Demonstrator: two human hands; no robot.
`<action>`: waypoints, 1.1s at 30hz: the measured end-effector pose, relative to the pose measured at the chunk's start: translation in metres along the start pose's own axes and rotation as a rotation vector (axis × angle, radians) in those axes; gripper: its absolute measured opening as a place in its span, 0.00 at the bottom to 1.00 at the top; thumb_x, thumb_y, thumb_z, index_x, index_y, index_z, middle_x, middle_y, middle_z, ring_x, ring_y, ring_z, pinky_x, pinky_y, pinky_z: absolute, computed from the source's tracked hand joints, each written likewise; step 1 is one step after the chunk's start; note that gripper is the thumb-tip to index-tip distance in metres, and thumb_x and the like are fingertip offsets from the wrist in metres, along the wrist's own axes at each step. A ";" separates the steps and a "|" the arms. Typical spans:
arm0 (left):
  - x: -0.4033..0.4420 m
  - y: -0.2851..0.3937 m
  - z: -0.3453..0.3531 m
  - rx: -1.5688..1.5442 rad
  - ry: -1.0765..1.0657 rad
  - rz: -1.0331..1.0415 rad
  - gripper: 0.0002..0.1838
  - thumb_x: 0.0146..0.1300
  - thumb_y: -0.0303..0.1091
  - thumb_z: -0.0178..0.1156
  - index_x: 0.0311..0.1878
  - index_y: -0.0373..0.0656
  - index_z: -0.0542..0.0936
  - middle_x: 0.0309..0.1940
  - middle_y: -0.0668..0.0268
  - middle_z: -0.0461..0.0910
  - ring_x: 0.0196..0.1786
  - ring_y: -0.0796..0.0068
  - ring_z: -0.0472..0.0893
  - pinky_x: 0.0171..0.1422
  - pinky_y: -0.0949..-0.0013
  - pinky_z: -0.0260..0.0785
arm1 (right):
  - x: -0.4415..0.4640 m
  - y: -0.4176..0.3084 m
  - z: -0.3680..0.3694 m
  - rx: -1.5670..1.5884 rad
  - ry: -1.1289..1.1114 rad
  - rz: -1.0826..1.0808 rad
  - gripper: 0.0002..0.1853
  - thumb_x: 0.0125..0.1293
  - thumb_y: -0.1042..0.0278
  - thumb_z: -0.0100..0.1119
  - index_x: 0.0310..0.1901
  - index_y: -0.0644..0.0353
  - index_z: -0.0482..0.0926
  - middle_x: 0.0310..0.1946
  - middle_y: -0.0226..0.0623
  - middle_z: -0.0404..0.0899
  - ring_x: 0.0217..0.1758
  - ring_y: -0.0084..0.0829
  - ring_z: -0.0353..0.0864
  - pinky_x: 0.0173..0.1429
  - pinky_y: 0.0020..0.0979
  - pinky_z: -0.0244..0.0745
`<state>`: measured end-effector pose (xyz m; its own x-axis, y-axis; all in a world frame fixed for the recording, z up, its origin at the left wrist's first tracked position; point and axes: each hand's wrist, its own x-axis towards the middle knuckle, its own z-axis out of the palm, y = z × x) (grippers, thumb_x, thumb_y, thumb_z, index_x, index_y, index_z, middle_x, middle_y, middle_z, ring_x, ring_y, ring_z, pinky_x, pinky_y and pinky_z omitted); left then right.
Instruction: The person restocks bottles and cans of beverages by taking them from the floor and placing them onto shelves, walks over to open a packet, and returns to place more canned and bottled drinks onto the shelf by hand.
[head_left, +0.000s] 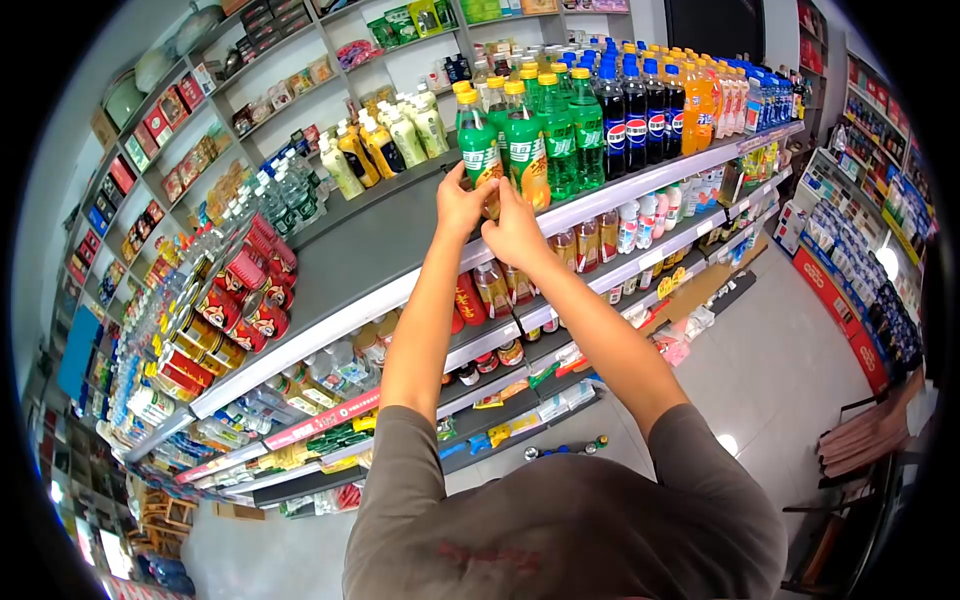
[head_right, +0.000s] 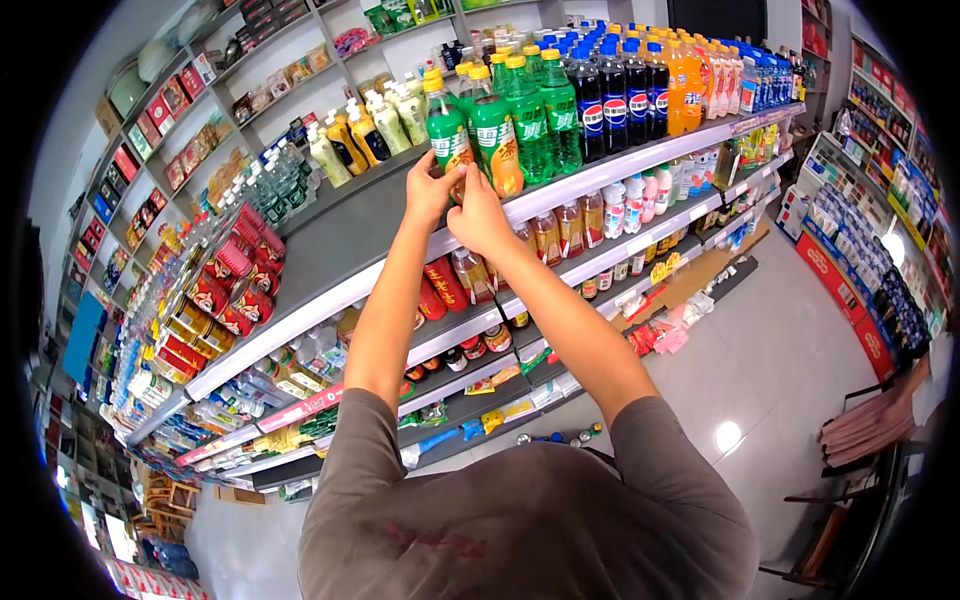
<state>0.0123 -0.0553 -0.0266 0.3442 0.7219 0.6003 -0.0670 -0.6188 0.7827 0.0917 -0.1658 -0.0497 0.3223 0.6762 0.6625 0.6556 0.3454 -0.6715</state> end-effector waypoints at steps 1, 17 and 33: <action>0.000 0.000 0.002 -0.019 0.004 -0.029 0.25 0.55 0.29 0.75 0.56 0.33 0.80 0.42 0.57 0.86 0.41 0.70 0.85 0.44 0.66 0.79 | 0.002 0.004 0.001 0.007 0.001 -0.001 0.41 0.54 0.75 0.56 0.69 0.84 0.56 0.66 0.69 0.66 0.70 0.59 0.67 0.73 0.42 0.65; 0.014 -0.021 0.004 -0.057 0.014 -0.033 0.32 0.58 0.29 0.73 0.64 0.29 0.71 0.48 0.55 0.85 0.47 0.70 0.84 0.50 0.67 0.78 | 0.015 0.014 0.008 0.103 -0.025 0.042 0.40 0.55 0.75 0.58 0.69 0.82 0.57 0.64 0.67 0.68 0.68 0.58 0.70 0.72 0.43 0.67; 0.012 -0.030 0.006 0.154 0.063 0.030 0.35 0.57 0.29 0.72 0.66 0.28 0.69 0.52 0.50 0.83 0.52 0.63 0.84 0.56 0.63 0.77 | 0.009 0.015 0.009 0.099 0.032 -0.006 0.36 0.54 0.77 0.57 0.67 0.79 0.59 0.64 0.63 0.67 0.66 0.57 0.70 0.69 0.44 0.69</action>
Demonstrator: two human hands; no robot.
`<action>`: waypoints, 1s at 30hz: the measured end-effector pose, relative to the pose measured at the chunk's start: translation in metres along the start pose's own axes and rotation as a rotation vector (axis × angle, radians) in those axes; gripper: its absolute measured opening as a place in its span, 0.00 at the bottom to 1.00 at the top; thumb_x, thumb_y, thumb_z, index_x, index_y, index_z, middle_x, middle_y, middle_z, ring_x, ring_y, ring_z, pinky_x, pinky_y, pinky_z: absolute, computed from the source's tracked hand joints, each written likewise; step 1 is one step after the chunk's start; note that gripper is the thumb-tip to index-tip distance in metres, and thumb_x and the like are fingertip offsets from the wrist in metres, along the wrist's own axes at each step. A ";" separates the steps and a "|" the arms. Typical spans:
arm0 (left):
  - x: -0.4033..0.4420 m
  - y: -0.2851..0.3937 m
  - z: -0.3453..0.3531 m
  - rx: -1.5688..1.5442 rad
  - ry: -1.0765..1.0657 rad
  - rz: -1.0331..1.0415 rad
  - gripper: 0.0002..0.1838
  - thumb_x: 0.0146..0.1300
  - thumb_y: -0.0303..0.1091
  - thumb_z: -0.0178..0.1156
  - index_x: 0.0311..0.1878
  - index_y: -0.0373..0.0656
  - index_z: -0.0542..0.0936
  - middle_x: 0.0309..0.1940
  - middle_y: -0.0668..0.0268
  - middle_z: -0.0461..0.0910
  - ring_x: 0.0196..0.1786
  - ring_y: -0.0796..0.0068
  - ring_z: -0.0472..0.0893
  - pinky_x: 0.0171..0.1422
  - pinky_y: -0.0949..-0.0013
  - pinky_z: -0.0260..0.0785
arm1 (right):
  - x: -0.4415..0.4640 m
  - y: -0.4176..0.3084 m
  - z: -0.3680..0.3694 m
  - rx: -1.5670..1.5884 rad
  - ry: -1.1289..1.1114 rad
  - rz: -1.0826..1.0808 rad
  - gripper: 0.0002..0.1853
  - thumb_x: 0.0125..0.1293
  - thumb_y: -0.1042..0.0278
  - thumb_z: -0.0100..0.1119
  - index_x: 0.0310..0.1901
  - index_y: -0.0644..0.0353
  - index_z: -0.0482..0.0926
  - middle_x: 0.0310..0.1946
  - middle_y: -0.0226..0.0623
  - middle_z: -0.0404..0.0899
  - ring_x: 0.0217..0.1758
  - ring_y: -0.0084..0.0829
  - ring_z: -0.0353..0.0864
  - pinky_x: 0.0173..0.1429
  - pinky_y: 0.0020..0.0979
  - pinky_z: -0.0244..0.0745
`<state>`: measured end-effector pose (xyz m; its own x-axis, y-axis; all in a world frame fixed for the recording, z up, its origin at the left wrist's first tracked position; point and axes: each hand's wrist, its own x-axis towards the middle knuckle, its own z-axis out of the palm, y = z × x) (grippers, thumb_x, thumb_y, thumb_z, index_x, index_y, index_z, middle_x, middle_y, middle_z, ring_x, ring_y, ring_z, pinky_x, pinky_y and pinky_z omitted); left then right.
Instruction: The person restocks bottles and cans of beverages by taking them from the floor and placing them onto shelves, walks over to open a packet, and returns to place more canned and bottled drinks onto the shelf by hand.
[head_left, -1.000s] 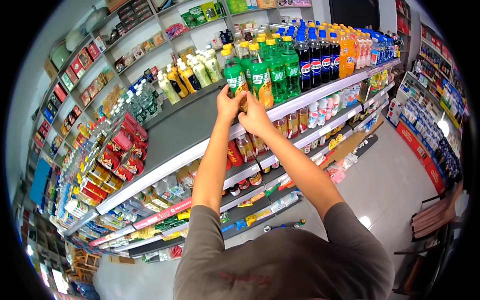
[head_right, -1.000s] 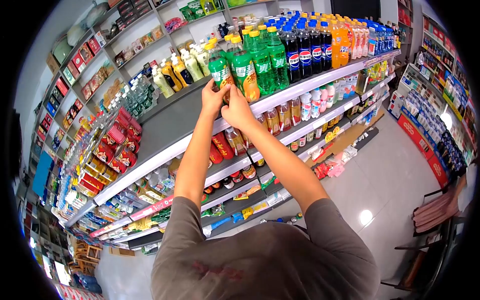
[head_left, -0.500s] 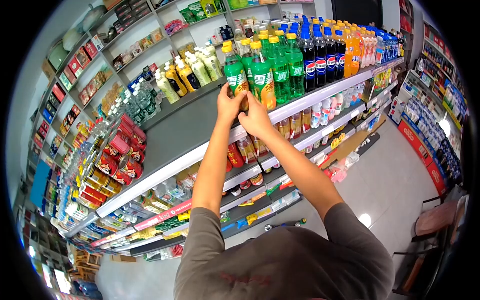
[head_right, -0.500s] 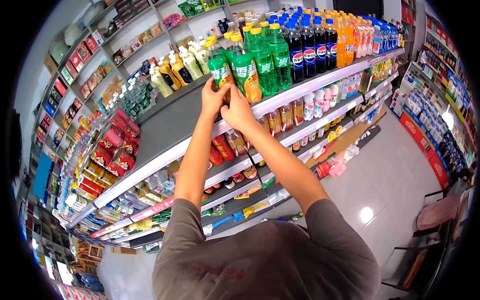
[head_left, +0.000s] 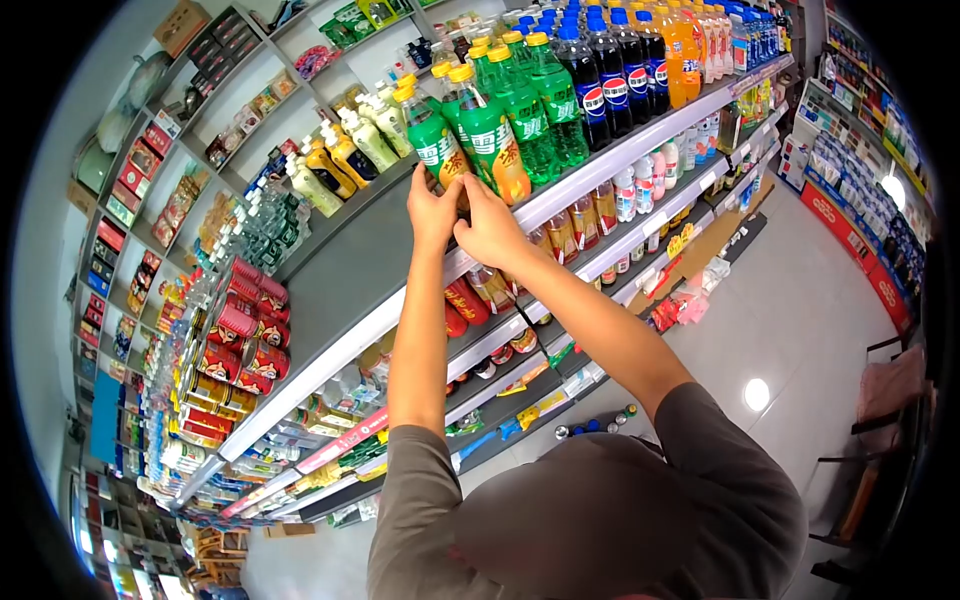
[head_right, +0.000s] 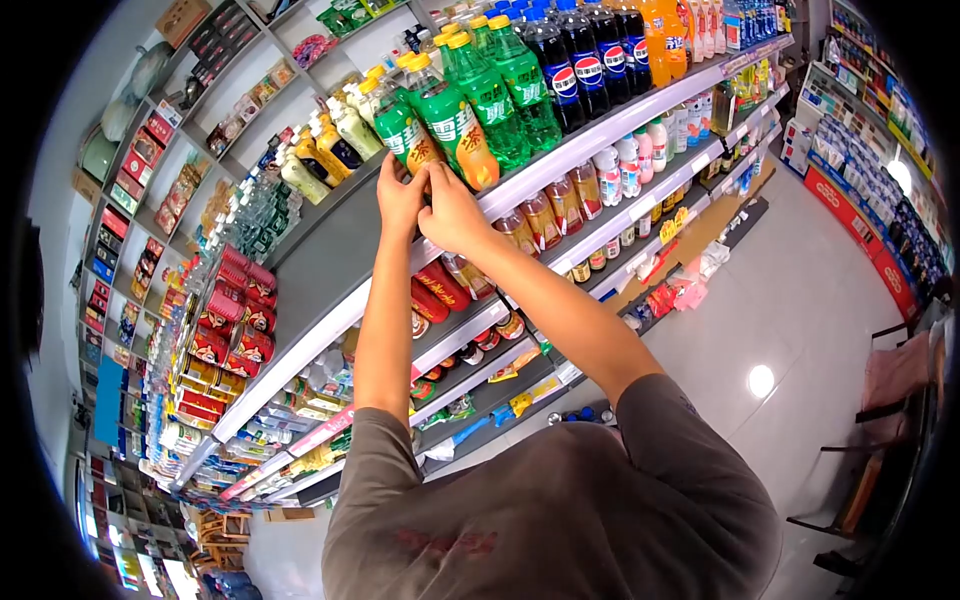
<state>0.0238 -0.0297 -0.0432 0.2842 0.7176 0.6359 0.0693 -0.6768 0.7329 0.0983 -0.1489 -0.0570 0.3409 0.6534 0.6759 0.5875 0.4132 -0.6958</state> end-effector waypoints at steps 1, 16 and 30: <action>0.000 0.000 0.000 -0.008 -0.001 -0.005 0.35 0.57 0.29 0.71 0.67 0.29 0.69 0.52 0.50 0.83 0.52 0.63 0.84 0.57 0.63 0.77 | 0.001 0.003 0.002 -0.011 -0.009 -0.001 0.37 0.54 0.77 0.56 0.67 0.79 0.59 0.64 0.64 0.66 0.67 0.58 0.70 0.70 0.44 0.68; 0.004 -0.007 0.003 -0.018 -0.002 0.008 0.36 0.59 0.28 0.70 0.69 0.29 0.66 0.55 0.48 0.82 0.55 0.62 0.84 0.58 0.64 0.76 | 0.010 0.011 0.010 -0.122 -0.057 0.003 0.40 0.55 0.77 0.55 0.70 0.81 0.55 0.68 0.69 0.62 0.72 0.58 0.65 0.75 0.41 0.64; -0.078 0.070 -0.019 0.209 0.079 0.215 0.29 0.62 0.27 0.67 0.66 0.36 0.69 0.62 0.53 0.73 0.65 0.61 0.72 0.71 0.56 0.64 | -0.237 0.063 -0.126 0.411 -0.279 0.235 0.15 0.59 0.79 0.55 0.49 0.69 0.80 0.46 0.53 0.82 0.47 0.52 0.84 0.54 0.43 0.79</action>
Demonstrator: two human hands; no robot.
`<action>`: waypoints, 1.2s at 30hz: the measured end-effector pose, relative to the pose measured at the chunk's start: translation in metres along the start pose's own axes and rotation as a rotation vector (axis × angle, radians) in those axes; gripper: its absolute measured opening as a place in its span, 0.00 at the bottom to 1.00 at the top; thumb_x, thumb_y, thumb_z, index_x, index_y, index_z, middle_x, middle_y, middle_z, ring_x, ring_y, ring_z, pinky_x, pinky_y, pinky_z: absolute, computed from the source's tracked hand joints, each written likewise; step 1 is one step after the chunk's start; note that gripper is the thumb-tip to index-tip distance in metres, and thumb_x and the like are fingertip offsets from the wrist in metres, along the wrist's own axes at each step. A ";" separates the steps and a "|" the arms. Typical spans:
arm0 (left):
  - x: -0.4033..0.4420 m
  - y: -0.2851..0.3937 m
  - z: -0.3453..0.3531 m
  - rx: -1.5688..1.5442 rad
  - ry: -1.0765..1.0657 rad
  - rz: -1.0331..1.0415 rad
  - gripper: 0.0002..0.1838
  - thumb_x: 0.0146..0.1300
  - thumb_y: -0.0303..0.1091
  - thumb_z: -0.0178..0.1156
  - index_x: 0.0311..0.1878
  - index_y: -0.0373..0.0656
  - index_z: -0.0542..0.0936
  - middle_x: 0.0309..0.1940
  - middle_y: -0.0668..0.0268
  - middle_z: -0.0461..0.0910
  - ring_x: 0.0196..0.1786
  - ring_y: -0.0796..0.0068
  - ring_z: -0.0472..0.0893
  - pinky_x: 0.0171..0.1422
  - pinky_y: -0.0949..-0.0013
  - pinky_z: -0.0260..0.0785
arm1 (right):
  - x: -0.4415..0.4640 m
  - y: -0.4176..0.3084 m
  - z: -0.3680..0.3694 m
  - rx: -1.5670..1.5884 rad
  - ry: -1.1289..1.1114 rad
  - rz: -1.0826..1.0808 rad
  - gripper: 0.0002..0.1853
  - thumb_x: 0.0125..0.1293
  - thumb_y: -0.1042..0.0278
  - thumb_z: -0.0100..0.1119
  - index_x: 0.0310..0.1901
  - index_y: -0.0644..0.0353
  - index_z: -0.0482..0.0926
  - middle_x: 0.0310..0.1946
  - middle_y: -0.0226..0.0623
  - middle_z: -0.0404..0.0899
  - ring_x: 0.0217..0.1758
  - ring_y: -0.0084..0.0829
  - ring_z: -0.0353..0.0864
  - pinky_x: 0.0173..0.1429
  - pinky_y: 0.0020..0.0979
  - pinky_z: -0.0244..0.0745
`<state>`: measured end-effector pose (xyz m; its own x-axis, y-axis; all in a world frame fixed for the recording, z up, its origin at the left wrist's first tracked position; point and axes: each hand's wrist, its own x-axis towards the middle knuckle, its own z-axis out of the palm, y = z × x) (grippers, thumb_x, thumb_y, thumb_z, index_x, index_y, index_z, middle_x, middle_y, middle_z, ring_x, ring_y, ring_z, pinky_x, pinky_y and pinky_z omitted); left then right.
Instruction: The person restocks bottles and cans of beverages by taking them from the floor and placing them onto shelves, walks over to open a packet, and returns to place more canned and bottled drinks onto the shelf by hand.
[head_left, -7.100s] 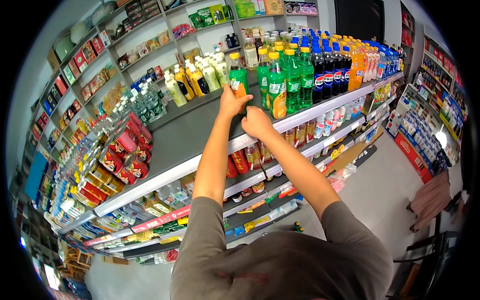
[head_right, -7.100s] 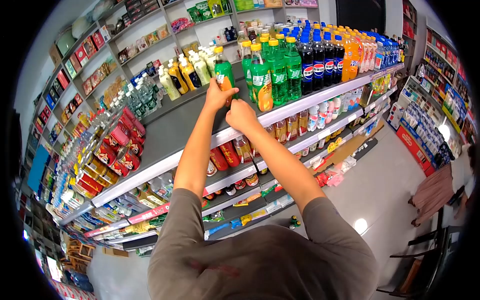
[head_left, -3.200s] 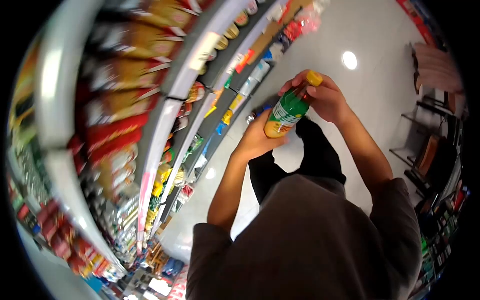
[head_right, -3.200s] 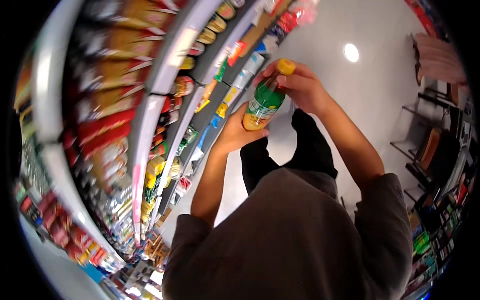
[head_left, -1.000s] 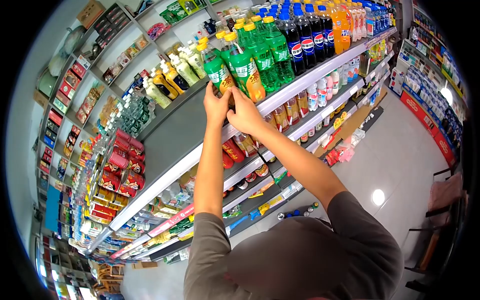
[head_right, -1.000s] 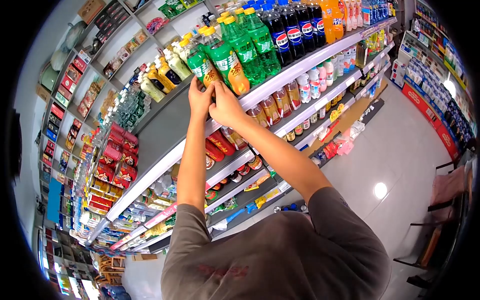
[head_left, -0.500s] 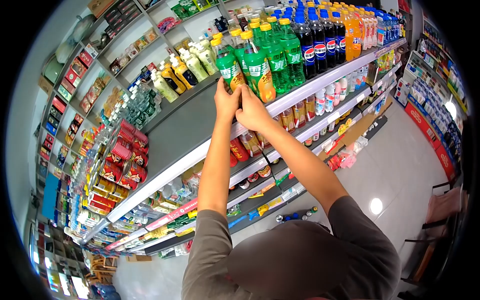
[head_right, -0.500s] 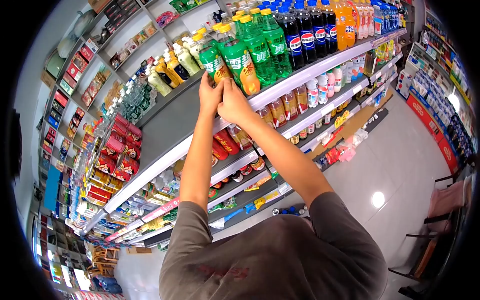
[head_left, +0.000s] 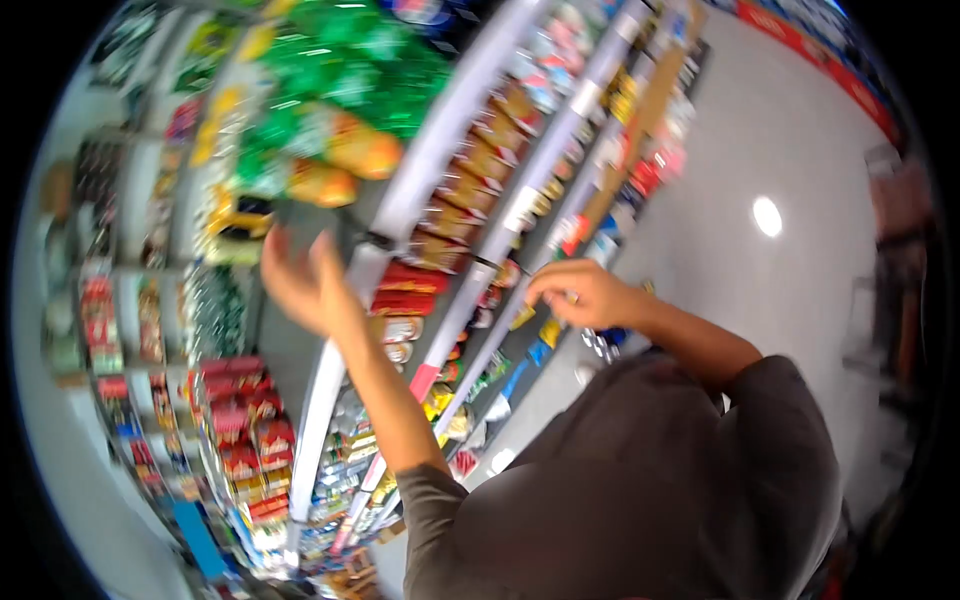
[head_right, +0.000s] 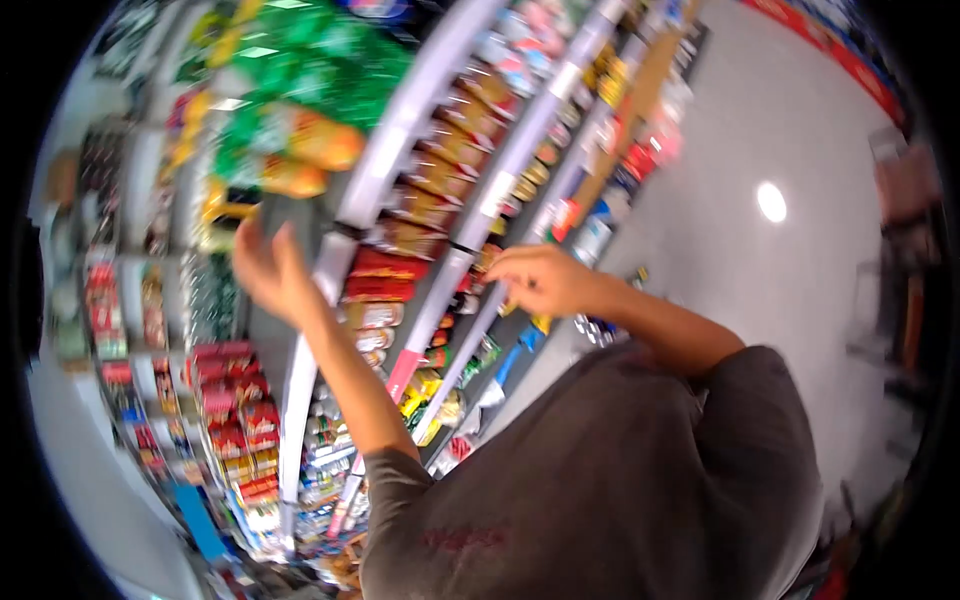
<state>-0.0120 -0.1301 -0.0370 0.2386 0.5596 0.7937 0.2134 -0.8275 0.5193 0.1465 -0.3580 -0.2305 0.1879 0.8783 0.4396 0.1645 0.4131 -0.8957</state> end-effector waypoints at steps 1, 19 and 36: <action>-0.042 0.004 0.001 -0.107 0.083 0.068 0.24 0.63 0.26 0.66 0.62 0.37 0.72 0.58 0.54 0.75 0.62 0.61 0.74 0.68 0.56 0.66 | -0.046 0.049 -0.010 -0.151 0.107 0.172 0.15 0.58 0.77 0.55 0.48 0.69 0.80 0.45 0.55 0.82 0.47 0.53 0.84 0.53 0.45 0.79; -0.864 -0.284 0.468 0.176 -1.374 -0.844 0.48 0.51 0.39 0.75 0.70 0.27 0.61 0.65 0.36 0.70 0.69 0.40 0.70 0.74 0.53 0.61 | -0.462 0.606 -0.030 -0.229 0.383 1.483 0.29 0.57 0.71 0.58 0.63 0.67 0.74 0.54 0.57 0.81 0.53 0.46 0.85 0.59 0.39 0.79; -0.622 -0.151 0.406 -0.452 -1.814 -1.024 0.13 0.69 0.28 0.60 0.55 0.36 0.78 0.32 0.67 0.81 0.27 0.81 0.79 0.33 0.74 0.73 | -0.395 0.485 -0.074 -0.670 0.246 0.908 0.38 0.48 0.70 0.70 0.65 0.59 0.70 0.60 0.51 0.75 0.64 0.52 0.74 0.68 0.46 0.70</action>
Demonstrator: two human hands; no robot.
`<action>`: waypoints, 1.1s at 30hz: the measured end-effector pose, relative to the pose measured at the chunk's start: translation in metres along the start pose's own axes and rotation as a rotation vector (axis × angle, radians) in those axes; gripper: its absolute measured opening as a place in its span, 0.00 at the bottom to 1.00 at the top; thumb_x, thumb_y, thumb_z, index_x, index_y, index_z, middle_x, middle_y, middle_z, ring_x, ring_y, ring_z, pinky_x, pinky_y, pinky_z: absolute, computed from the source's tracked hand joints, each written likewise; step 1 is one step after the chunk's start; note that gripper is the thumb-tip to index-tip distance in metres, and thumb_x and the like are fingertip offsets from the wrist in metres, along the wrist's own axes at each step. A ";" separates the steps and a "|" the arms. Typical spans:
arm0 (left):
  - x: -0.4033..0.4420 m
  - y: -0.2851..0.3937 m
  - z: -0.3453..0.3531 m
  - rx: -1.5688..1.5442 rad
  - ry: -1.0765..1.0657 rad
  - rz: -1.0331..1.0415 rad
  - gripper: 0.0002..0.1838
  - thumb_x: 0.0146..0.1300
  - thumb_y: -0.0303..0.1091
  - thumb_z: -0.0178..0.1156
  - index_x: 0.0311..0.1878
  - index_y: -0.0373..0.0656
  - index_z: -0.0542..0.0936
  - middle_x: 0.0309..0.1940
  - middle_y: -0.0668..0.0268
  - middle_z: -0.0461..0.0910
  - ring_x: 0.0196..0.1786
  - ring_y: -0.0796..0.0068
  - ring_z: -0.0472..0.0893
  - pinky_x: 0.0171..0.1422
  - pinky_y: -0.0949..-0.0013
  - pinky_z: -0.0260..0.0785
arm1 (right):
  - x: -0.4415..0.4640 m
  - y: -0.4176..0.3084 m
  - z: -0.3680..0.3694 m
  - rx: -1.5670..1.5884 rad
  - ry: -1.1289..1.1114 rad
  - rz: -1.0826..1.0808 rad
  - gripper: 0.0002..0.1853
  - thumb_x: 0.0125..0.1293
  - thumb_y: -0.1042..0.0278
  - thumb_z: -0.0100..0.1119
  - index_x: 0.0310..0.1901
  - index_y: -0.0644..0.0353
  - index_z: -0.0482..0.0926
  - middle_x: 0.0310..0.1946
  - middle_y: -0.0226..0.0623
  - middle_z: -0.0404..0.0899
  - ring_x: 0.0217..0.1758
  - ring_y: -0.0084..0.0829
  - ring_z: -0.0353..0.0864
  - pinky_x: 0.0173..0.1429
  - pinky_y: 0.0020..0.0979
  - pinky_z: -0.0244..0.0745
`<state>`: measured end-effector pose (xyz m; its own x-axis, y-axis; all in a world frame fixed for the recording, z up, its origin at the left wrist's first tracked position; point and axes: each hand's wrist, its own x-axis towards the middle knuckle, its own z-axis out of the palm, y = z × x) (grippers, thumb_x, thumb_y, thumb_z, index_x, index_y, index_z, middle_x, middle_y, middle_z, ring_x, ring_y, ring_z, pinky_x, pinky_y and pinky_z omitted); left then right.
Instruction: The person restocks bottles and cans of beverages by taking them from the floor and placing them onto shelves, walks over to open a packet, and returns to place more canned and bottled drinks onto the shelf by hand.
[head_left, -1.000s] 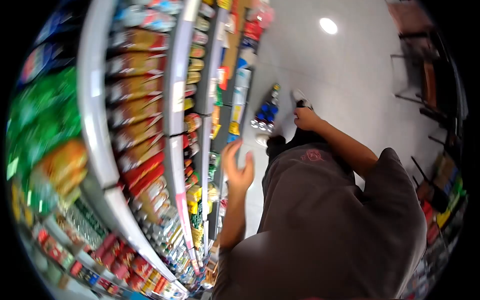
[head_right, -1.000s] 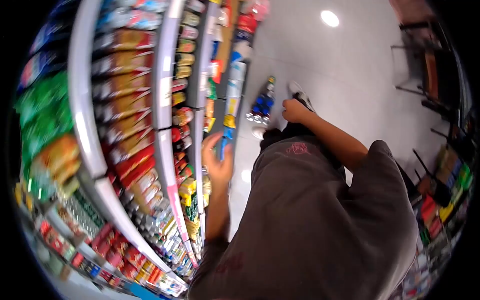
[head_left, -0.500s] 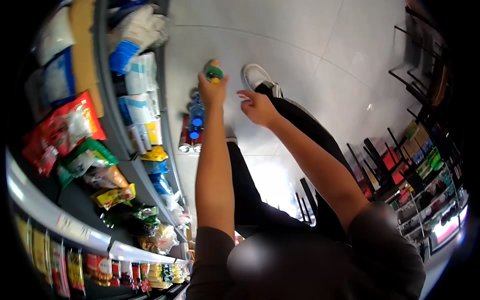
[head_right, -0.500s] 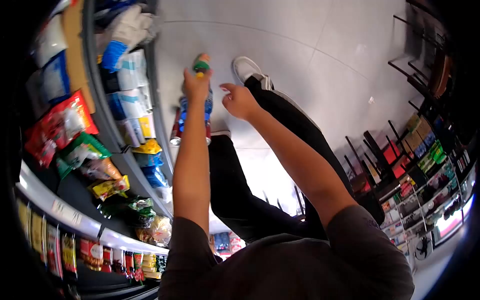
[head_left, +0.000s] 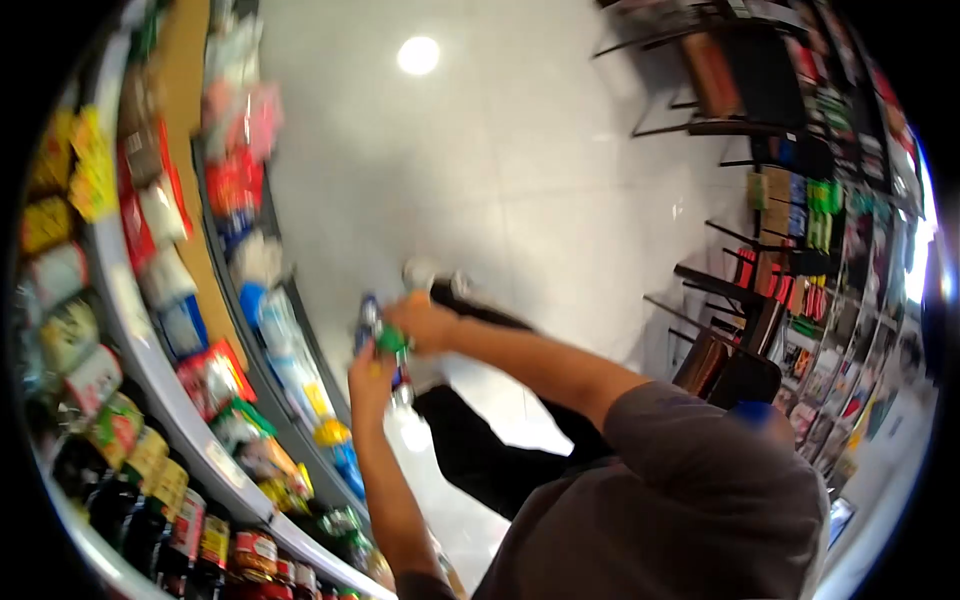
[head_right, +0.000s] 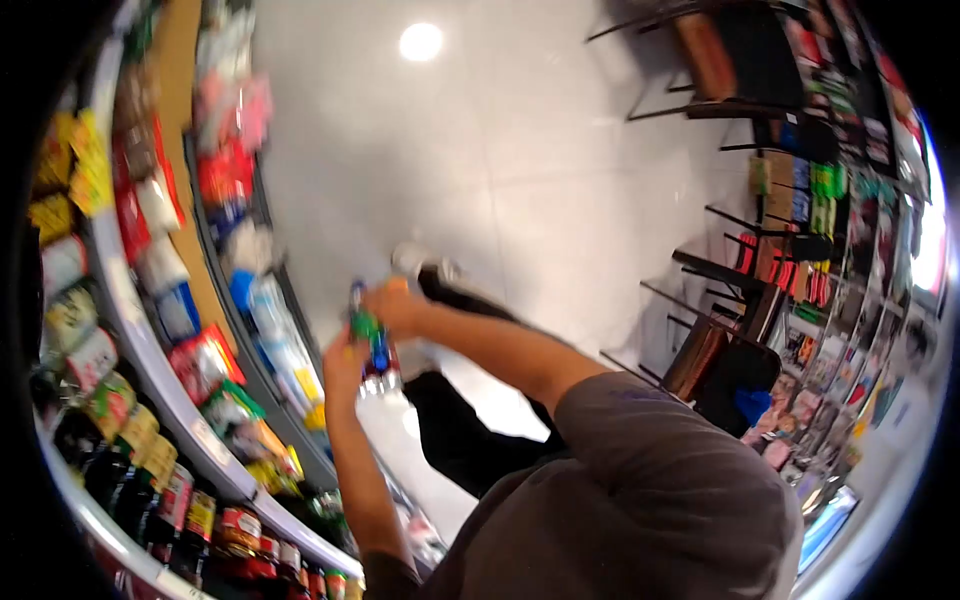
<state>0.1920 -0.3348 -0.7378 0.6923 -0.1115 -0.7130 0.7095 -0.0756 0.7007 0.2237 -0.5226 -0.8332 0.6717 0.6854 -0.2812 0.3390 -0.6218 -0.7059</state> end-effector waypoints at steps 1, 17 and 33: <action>-0.042 0.024 -0.006 -0.132 0.000 -0.050 0.18 0.67 0.28 0.63 0.59 0.32 0.78 0.38 0.64 0.83 0.34 0.79 0.81 0.41 0.74 0.76 | 0.003 -0.068 -0.079 0.048 -0.338 0.263 0.37 0.46 0.62 0.74 0.61 0.54 0.73 0.57 0.49 0.77 0.59 0.52 0.77 0.62 0.48 0.74; -0.508 0.220 -0.059 0.240 1.152 0.593 0.50 0.66 0.48 0.67 0.78 0.32 0.49 0.75 0.44 0.57 0.74 0.51 0.63 0.78 0.54 0.53 | -0.112 -0.571 -0.234 0.513 0.074 -0.750 0.15 0.58 0.67 0.66 0.41 0.69 0.75 0.37 0.54 0.72 0.42 0.48 0.73 0.50 0.46 0.68; -0.730 0.386 -0.150 0.058 1.525 1.385 0.38 0.54 0.29 0.77 0.62 0.30 0.65 0.46 0.56 0.81 0.46 0.72 0.82 0.50 0.69 0.76 | -0.119 -0.771 -0.282 0.447 0.413 -1.301 0.33 0.60 0.80 0.52 0.69 0.77 0.60 0.71 0.67 0.57 0.73 0.64 0.60 0.76 0.50 0.58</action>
<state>-0.0194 -0.1336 0.0489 0.2003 0.6245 0.7549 -0.2517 -0.7118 0.6557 0.0679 -0.2319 -0.0719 0.2164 0.4588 0.8618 0.6703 0.5720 -0.4728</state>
